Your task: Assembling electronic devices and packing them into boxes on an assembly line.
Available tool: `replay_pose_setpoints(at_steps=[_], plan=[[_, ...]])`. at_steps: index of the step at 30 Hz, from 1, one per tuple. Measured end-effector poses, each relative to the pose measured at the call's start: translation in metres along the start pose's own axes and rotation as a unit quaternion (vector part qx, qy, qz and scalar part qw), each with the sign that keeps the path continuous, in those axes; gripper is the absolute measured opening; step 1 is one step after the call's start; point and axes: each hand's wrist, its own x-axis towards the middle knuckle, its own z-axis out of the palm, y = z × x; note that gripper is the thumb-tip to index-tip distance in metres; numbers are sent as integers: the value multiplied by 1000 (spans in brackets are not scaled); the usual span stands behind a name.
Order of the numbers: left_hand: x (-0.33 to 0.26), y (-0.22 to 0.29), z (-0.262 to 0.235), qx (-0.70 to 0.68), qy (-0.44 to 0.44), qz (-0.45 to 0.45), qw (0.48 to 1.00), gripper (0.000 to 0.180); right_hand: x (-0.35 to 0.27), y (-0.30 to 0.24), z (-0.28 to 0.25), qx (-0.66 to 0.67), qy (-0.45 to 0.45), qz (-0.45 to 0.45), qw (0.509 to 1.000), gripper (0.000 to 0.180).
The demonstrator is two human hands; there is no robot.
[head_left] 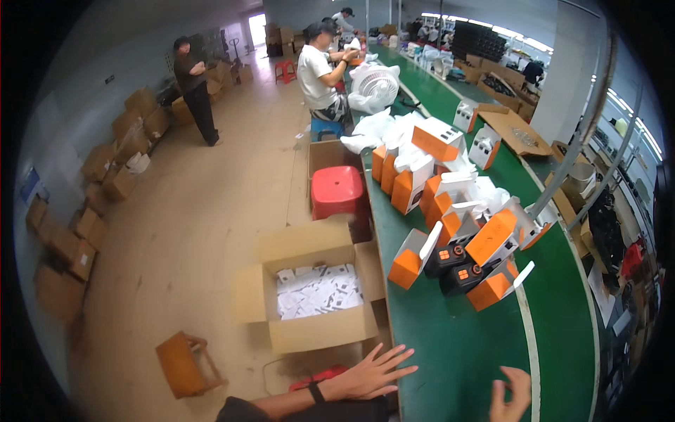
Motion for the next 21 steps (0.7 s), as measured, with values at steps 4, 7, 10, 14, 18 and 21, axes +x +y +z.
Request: replay_pose_setpoints(at_steps=[4,7,10,14,18,21], plan=[[-10,-13,7,-28,3,-16,999,68,-25,-1,79,-75,-209,-78,972,51],[-11,-11,13,-59,45,11,997,62,-52,-7,121,-88,-251,-76,961,62],[0,-14,23,-39,62,47,996,58,-75,13,144,-153,-215,-78,961,68],[-20,3,15,-31,7,37,999,61,-89,22,140,-111,-223,-70,966,72],[-15,5,16,-56,17,46,997,63,-90,25,136,-88,-220,-76,969,70],[-10,6,14,-59,1,43,997,67,-89,34,138,-76,-189,-93,975,69]])
